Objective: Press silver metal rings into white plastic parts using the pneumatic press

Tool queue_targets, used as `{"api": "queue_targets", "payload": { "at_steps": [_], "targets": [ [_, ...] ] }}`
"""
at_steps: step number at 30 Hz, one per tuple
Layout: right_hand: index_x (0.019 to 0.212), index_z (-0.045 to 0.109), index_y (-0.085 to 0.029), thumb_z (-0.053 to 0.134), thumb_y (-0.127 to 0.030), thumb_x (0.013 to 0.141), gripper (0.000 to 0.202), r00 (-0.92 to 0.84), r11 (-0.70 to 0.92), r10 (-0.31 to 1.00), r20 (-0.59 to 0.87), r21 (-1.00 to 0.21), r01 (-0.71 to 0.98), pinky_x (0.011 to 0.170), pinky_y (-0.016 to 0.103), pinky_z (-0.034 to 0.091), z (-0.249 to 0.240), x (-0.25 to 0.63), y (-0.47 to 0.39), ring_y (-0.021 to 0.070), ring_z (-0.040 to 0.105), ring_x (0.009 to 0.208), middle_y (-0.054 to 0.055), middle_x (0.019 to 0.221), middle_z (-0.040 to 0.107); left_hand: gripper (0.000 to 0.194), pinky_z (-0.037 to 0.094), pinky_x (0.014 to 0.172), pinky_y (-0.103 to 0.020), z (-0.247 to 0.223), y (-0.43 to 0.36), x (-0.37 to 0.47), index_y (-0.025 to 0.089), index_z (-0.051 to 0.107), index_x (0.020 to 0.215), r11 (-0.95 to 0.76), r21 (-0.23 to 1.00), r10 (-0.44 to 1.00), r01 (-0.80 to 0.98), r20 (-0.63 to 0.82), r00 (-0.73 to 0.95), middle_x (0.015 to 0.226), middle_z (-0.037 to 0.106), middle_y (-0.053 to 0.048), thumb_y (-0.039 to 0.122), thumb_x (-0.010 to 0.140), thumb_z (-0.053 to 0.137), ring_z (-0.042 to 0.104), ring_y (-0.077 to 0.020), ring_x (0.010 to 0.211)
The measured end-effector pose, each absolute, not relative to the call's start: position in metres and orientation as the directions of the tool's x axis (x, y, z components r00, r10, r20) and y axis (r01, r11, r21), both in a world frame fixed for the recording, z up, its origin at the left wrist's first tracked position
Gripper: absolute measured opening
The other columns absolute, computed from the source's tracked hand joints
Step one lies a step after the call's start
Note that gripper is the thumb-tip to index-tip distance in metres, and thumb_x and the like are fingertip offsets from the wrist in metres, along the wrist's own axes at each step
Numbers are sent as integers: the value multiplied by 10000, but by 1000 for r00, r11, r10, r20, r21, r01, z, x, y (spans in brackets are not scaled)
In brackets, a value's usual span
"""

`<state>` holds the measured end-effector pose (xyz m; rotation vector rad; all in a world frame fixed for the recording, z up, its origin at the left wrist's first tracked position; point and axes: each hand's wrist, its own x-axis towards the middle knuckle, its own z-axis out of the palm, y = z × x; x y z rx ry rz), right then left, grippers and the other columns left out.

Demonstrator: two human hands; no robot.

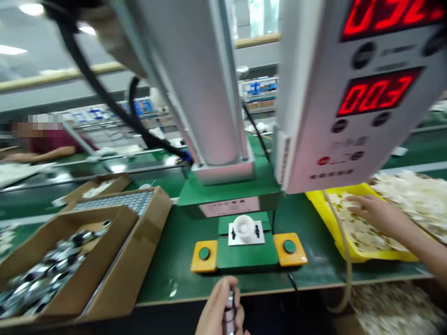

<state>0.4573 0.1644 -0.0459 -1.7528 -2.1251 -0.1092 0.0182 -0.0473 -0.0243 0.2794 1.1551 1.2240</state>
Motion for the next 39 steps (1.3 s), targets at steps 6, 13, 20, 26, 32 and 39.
{"api": "queue_targets", "payload": {
  "at_steps": [6,13,20,26,32,39],
  "targets": [
    [1086,641,-309,531,-672,752,505,-121,378,811,573,-354,855,607,372,456,5,383,110,211,625,745,112,1002,655,295,253,314,-152,-26,-48,23,194,521,1018,336,674,869,-658,-492,-60,743,525,11,416,828,563,475,-81,503],
    [1171,557,-297,482,-383,901,293,-474,619,785,399,-459,637,798,327,500,33,210,63,194,605,913,52,1028,609,325,164,277,-145,-14,-63,10,211,527,869,394,716,885,-576,-464,29,553,433,64,530,849,465,269,-25,318],
    [1131,595,-242,502,-330,900,264,-552,672,738,389,-345,655,842,355,485,22,164,90,201,580,949,59,999,620,381,185,309,-144,-26,-73,-22,226,500,952,330,786,896,-524,-436,-89,631,484,55,536,755,601,338,-39,372],
    [1094,610,-293,483,-358,905,237,-649,747,658,382,-217,629,793,367,504,17,158,95,223,602,948,37,982,665,458,123,356,-180,-39,-69,-36,194,488,871,272,863,933,-425,-345,-103,562,449,67,637,757,519,333,-22,345],
    [1175,578,-315,409,-307,922,304,-678,776,583,447,-61,627,843,463,479,1,163,94,265,585,1001,66,1067,646,427,128,328,-186,-41,-56,-44,200,474,810,247,887,948,-390,-304,-92,534,434,74,625,772,494,316,-31,310],
    [1402,306,-274,456,-355,911,520,-513,660,707,487,-193,726,965,444,436,-30,180,56,257,443,1215,82,1349,458,327,290,398,-211,-13,-51,-60,197,599,940,221,971,923,85,-180,-341,468,425,64,484,831,488,382,-103,385]
  ]
}}
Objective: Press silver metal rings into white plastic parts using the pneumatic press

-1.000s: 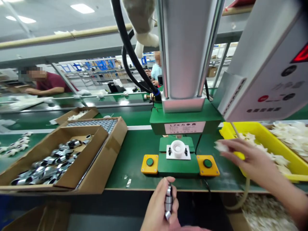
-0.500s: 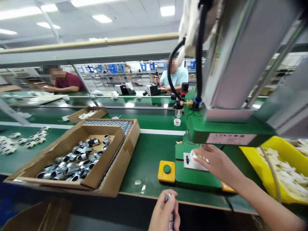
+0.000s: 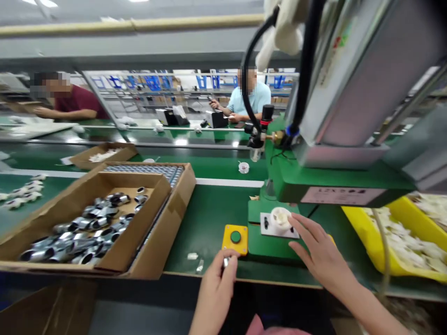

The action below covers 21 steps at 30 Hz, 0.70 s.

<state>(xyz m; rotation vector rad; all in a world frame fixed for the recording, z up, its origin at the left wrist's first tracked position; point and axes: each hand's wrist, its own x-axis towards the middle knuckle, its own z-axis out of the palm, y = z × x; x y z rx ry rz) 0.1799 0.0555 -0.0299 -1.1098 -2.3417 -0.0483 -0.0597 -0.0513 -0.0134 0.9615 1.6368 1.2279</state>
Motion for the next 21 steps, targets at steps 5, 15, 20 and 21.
{"api": "queue_targets", "payload": {
  "at_steps": [5,15,20,21],
  "targets": [
    [1321,389,-272,498,-286,899,436,-317,539,776,544,-312,782,932,416,451,-51,217,23,232,532,1087,60,1175,594,368,423,714,-306,-3,-38,-72,268,588,1160,257,677,945,690,-27,-326,998,674,-55,411,891,380,610,-229,837],
    [1193,509,-169,519,-257,890,316,-268,438,805,530,-225,870,877,422,447,-59,233,19,252,549,1024,92,1044,654,446,353,563,-286,-4,-18,-66,262,496,1301,196,129,975,972,-128,-179,967,697,-66,350,912,297,644,-232,722],
    [1090,566,-177,520,-235,896,207,-241,430,813,530,-267,863,860,406,436,-54,227,24,234,550,1004,62,974,664,439,398,617,-292,-1,-10,-67,274,520,1270,268,146,949,952,-212,-234,1017,690,-69,372,901,304,651,-246,790],
    [1078,571,-178,523,-230,895,196,-231,434,810,538,-286,854,862,403,436,-54,227,26,229,550,1000,58,966,664,448,403,626,-296,-1,-9,-68,272,511,1280,277,169,946,946,-221,-237,994,691,-74,378,898,303,647,-250,785]
  ]
}}
